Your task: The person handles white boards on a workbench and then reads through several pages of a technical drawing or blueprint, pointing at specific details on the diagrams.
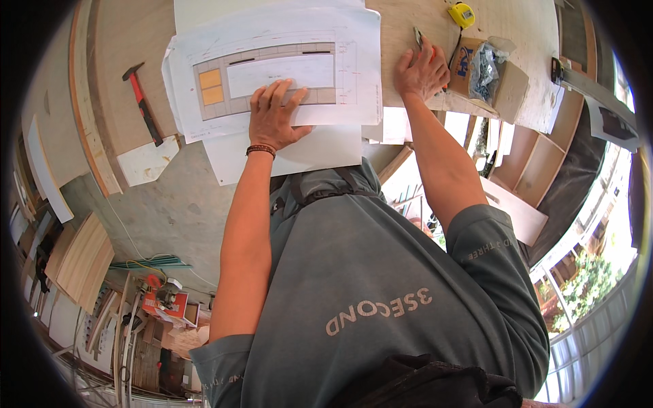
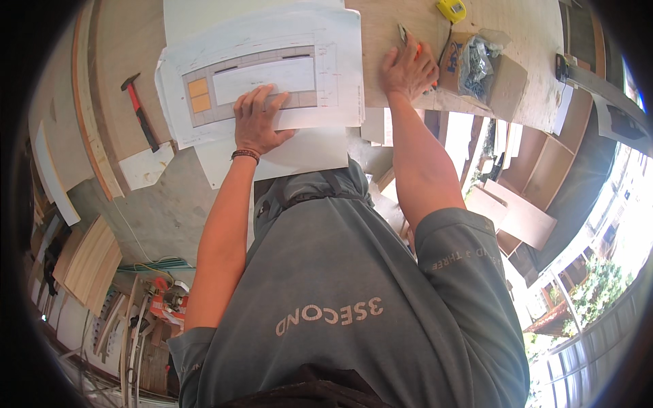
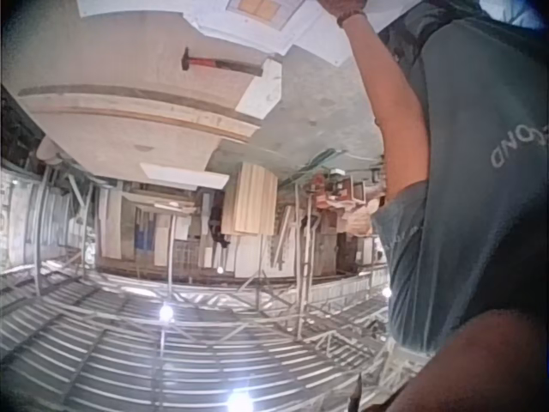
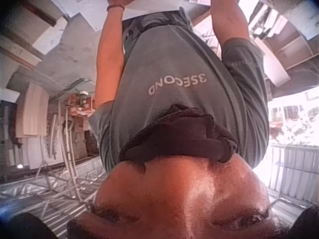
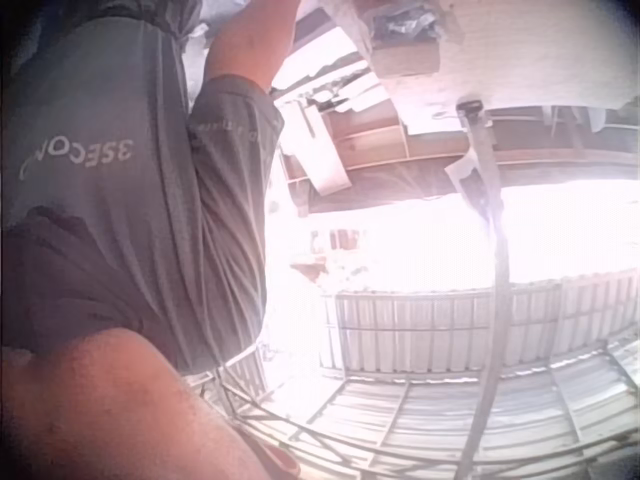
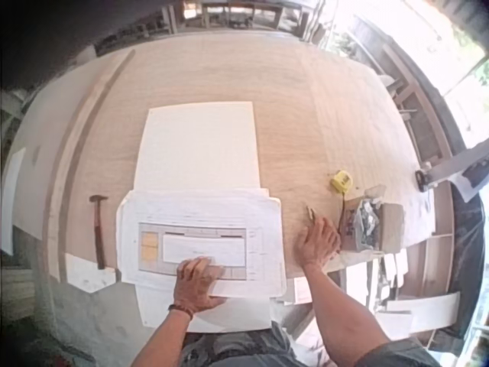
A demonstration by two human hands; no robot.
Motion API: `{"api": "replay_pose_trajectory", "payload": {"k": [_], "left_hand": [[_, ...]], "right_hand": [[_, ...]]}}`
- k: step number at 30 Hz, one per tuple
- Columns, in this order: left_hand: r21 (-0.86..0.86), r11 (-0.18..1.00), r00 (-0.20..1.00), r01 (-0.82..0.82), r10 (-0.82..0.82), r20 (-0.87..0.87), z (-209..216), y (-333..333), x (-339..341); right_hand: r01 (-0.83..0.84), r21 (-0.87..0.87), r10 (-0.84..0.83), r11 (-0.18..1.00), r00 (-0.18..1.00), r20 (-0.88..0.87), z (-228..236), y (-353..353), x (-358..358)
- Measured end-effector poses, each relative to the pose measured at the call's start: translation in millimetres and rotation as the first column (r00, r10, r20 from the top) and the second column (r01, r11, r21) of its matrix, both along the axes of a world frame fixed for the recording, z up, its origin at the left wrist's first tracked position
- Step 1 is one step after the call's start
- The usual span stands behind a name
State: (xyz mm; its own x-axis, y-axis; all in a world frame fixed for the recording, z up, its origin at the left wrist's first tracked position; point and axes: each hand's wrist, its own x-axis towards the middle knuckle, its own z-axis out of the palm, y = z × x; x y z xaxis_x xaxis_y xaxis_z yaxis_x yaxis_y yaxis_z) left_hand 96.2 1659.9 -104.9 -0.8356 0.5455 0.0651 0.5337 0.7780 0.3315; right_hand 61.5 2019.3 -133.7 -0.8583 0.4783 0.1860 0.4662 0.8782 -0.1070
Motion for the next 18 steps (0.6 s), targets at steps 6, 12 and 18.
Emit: {"api": "replay_pose_trajectory", "payload": {"k": [6,12,18], "left_hand": [[0.007,1.0,1.0,-0.001,0.001,-0.008,0.8,0.4,0.5],[0.0,1.0,1.0,-0.004,0.004,-0.01,0.6,-0.2,1.5],[0.008,1.0,1.0,-0.005,0.005,0.009,1.7,0.9,1.0]], "right_hand": [[-0.013,0.006,0.013,1.0,1.0,-0.002,0.0,0.6,0.0],[-0.02,-0.001,0.02,1.0,1.0,-0.01,-0.7,0.5,1.4],[-0.009,0.053,0.01,0.999,1.0,-0.027,-4.0,1.3,0.7]]}}
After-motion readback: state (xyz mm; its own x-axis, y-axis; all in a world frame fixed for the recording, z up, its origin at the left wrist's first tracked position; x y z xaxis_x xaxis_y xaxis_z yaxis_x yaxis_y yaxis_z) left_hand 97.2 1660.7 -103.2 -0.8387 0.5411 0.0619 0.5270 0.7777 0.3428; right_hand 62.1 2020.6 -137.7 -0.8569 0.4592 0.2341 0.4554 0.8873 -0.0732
